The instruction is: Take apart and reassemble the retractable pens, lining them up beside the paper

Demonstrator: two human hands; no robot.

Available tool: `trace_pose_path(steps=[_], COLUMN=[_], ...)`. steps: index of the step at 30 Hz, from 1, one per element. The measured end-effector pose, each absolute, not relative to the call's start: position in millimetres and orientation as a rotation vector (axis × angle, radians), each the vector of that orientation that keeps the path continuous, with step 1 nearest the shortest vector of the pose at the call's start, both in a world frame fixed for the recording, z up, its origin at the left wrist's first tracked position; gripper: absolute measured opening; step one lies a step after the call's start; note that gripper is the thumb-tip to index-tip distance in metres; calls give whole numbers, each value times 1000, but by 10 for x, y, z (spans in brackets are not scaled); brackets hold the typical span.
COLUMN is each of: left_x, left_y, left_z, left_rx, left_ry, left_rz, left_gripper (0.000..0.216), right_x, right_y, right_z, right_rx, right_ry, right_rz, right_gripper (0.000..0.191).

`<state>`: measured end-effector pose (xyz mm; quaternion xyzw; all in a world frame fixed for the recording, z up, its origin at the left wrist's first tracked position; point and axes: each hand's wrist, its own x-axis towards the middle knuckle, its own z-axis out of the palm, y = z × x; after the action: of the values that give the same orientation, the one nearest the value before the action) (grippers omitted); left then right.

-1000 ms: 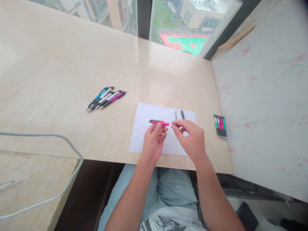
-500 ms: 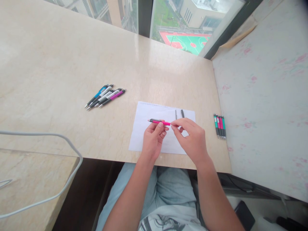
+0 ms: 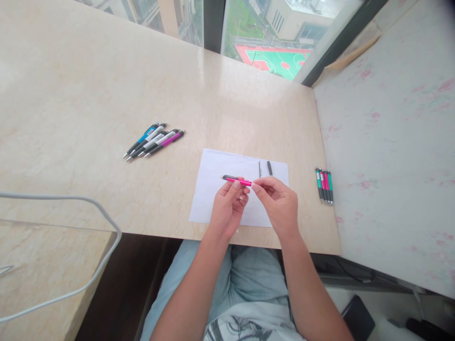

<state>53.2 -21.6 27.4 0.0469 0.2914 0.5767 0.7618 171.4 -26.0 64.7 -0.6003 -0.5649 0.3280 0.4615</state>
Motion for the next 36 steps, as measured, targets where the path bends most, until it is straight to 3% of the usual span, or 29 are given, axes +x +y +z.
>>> trace_pose_path(steps=[5, 12, 20, 28, 36], left_x=[536, 516, 492, 520, 528], left_y=[-216, -203, -170, -171, -177], left_z=[255, 232, 237, 154, 151], left_rx=[98, 3, -118, -24, 1], left_ry=[614, 567, 550, 569, 584], left_rz=[1266, 1277, 1270, 1281, 1275], left_gripper=[19, 18, 6, 14, 16], right_x=[1673, 1747, 2107, 1895, 1803], right_y=[-269, -271, -142, 22, 109], right_z=[786, 757, 386, 440, 433], right_rx=[-1491, -1532, -2235, -2424, -2510], right_ry=[-1656, -1716, -1770, -1888, -1964], right_rz=[530, 434, 153, 222, 202], right_gripper=[8, 10, 21, 29, 25])
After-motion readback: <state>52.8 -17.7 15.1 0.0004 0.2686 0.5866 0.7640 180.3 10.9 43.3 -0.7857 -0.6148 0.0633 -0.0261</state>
